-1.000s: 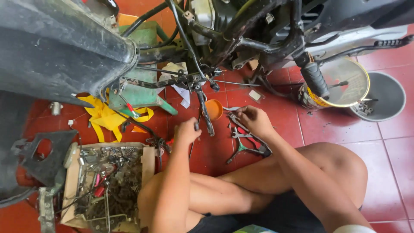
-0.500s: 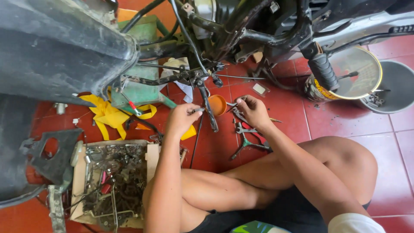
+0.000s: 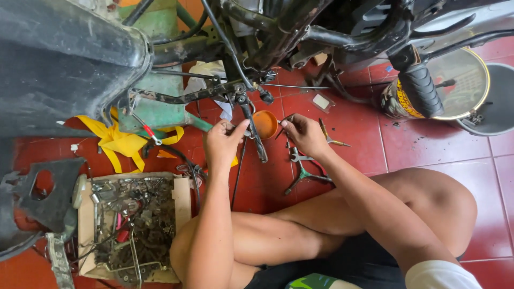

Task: The person is sitting on the floor working on the lower frame of a motorcycle. They use a screwdriver to adjust components near the engine and frame, then switch to a wrench to tighten a bolt. The person continues to manipulate wires and small parts with their hands throughout the clip.

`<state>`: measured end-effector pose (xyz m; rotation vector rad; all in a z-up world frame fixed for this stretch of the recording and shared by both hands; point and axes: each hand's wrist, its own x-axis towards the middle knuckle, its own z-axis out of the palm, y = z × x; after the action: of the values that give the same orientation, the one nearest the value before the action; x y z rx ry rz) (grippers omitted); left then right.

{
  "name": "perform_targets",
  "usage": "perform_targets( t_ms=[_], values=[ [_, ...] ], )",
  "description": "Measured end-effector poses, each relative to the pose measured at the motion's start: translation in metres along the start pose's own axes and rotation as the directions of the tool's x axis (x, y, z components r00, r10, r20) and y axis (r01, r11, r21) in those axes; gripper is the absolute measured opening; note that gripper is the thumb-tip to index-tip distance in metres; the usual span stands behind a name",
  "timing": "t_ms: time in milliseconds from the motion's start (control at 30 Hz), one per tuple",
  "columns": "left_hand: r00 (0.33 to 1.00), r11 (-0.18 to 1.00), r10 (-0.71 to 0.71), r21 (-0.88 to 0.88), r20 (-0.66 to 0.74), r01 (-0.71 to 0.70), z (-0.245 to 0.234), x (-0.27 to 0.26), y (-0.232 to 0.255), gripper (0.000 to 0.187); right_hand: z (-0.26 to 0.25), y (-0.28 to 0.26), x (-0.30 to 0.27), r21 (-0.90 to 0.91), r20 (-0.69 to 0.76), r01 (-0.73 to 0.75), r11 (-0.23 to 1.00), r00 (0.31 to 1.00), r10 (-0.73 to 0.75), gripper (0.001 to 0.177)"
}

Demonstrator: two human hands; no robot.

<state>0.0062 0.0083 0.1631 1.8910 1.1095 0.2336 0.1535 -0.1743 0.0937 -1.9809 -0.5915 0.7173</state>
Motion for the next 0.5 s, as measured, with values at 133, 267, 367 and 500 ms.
perform_targets(
  t_ms=[133,267,367,500],
  values=[
    [0.975,0.975,0.171,0.169,-0.142,-0.147,0.007,0.005,-0.001,0.040,0.003,0.005,0.002,-0.023,-0.017,0.004,1.000,1.000,-0.004,0.032],
    [0.949,0.953,0.282,0.154,-0.145,-0.260,0.013,0.009,-0.008,0.039,0.006,0.009,0.002,-0.023,0.002,-0.003,1.000,1.000,0.003,0.031],
    [0.936,0.945,0.315,0.146,-0.158,-0.293,0.014,0.013,-0.015,0.036,0.008,0.011,0.004,-0.014,0.025,-0.013,1.000,1.000,0.013,0.030],
    [0.928,0.931,0.357,0.115,-0.103,-0.345,0.009,0.009,-0.007,0.035,0.008,0.009,0.004,-0.016,0.032,-0.011,1.000,0.999,0.011,0.031]
  ],
)
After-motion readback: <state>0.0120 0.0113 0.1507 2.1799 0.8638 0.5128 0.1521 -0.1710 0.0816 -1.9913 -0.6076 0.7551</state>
